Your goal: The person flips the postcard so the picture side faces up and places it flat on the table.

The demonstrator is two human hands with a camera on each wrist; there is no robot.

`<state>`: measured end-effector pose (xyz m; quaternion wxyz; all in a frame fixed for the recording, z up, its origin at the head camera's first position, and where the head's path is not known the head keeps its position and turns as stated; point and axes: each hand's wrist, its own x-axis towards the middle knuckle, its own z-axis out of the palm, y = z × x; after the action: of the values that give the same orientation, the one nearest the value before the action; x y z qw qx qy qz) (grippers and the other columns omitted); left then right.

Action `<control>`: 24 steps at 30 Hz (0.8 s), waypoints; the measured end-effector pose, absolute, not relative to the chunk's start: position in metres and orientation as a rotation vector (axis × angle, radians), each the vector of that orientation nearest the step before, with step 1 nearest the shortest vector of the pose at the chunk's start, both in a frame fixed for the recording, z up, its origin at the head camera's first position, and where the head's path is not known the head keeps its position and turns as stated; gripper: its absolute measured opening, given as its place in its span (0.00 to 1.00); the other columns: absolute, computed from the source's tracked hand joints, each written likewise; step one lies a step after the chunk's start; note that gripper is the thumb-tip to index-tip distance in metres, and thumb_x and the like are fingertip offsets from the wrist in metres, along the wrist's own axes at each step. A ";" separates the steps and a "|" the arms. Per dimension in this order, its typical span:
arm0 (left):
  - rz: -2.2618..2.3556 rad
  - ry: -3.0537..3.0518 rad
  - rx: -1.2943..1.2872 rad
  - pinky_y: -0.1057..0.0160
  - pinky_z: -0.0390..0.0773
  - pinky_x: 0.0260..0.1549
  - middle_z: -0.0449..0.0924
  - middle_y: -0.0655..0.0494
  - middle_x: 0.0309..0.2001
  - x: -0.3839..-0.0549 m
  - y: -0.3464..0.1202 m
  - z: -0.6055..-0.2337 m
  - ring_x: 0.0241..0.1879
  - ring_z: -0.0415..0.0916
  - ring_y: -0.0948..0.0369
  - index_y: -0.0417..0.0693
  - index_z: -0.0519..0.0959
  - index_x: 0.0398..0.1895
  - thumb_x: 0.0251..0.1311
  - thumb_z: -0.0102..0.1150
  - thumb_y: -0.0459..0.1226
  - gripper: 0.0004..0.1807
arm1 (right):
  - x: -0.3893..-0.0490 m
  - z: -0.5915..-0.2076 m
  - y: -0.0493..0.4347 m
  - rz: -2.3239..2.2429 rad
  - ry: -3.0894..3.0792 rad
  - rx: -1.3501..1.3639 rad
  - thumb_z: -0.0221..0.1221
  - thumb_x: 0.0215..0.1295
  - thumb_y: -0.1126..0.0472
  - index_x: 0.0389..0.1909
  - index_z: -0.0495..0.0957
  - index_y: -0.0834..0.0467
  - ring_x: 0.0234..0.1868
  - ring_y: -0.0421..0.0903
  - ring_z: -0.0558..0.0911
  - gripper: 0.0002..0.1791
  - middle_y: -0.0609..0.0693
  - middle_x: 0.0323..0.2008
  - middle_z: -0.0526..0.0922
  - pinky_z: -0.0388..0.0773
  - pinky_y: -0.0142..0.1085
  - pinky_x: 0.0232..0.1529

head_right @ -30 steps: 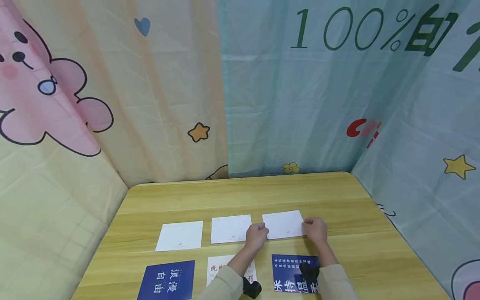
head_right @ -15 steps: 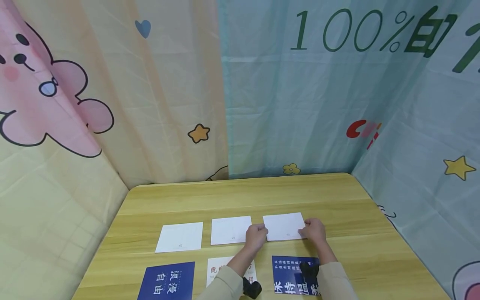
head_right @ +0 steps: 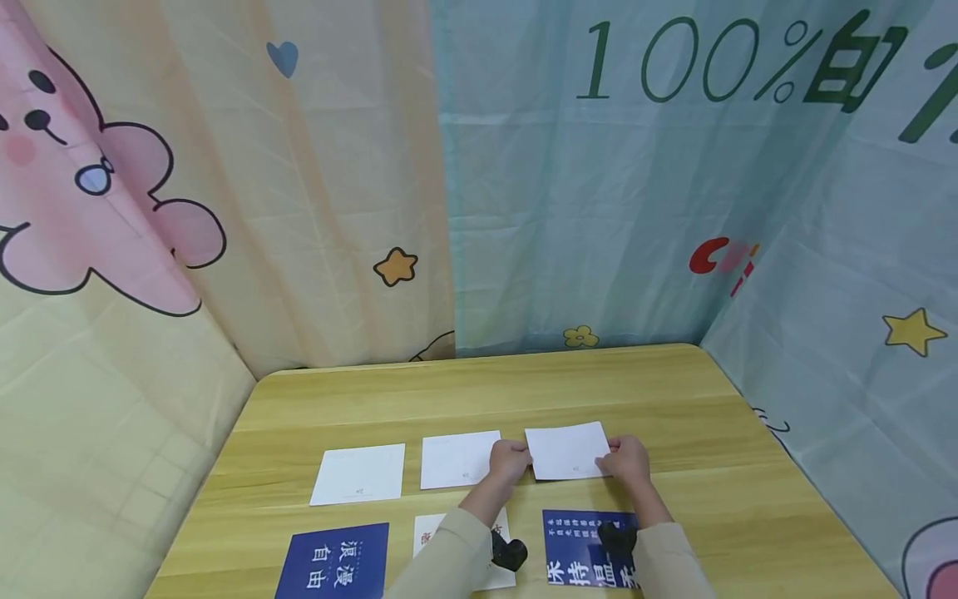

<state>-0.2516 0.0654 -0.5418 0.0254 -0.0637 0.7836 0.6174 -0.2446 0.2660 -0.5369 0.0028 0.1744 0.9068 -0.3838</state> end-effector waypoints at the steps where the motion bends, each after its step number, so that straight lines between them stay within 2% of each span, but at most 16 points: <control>1: 1.892 2.446 -0.194 0.66 0.72 0.25 0.79 0.48 0.30 -0.252 0.066 -0.541 0.30 0.71 0.57 0.33 0.83 0.30 0.41 0.52 0.23 0.12 | -0.245 -0.537 0.266 -1.209 2.839 0.553 0.66 0.47 0.70 0.41 0.72 0.77 0.33 0.55 0.71 0.22 0.63 0.32 0.73 0.71 0.41 0.33; 4: 1.861 2.489 -0.187 0.65 0.73 0.31 0.80 0.47 0.32 -0.251 0.067 -0.537 0.34 0.73 0.56 0.34 0.83 0.31 0.41 0.52 0.23 0.13 | -0.245 -0.538 0.266 -1.222 2.831 0.559 0.66 0.47 0.70 0.42 0.72 0.77 0.33 0.56 0.70 0.22 0.63 0.32 0.73 0.71 0.40 0.31; 9: 1.834 2.490 -0.204 0.65 0.74 0.30 0.80 0.48 0.33 -0.249 0.066 -0.535 0.36 0.74 0.55 0.34 0.83 0.32 0.40 0.55 0.23 0.13 | -0.243 -0.538 0.266 -1.250 2.826 0.577 0.66 0.48 0.69 0.42 0.72 0.76 0.33 0.56 0.70 0.22 0.63 0.32 0.73 0.70 0.37 0.29; 12: 1.792 2.524 -0.211 0.65 0.74 0.28 0.80 0.49 0.31 -0.249 0.066 -0.536 0.34 0.74 0.57 0.36 0.84 0.30 0.40 0.57 0.24 0.11 | -0.242 -0.538 0.266 -1.262 2.837 0.582 0.66 0.48 0.69 0.42 0.72 0.76 0.33 0.56 0.70 0.21 0.63 0.32 0.73 0.70 0.36 0.29; 19: 1.643 2.714 -0.127 0.66 0.72 0.22 0.77 0.55 0.21 -0.248 0.067 -0.537 0.23 0.71 0.61 0.40 0.83 0.18 0.40 0.62 0.25 0.04 | -0.239 -0.538 0.266 -1.273 2.878 0.539 0.66 0.47 0.69 0.39 0.72 0.76 0.31 0.55 0.71 0.20 0.62 0.30 0.73 0.71 0.38 0.29; 24: 1.638 2.786 -0.068 0.67 0.66 0.18 0.72 0.58 0.16 -0.247 0.070 -0.538 0.18 0.65 0.63 0.41 0.77 0.10 0.41 0.63 0.24 0.09 | -0.237 -0.535 0.268 -1.242 2.919 0.495 0.66 0.48 0.68 0.37 0.72 0.75 0.30 0.54 0.71 0.20 0.61 0.29 0.73 0.71 0.41 0.30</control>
<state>-0.2467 0.0702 -0.5385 -0.0454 -0.0209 0.8609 0.5063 -0.2369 0.2682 -0.5352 -0.0346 0.1539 0.9086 -0.3867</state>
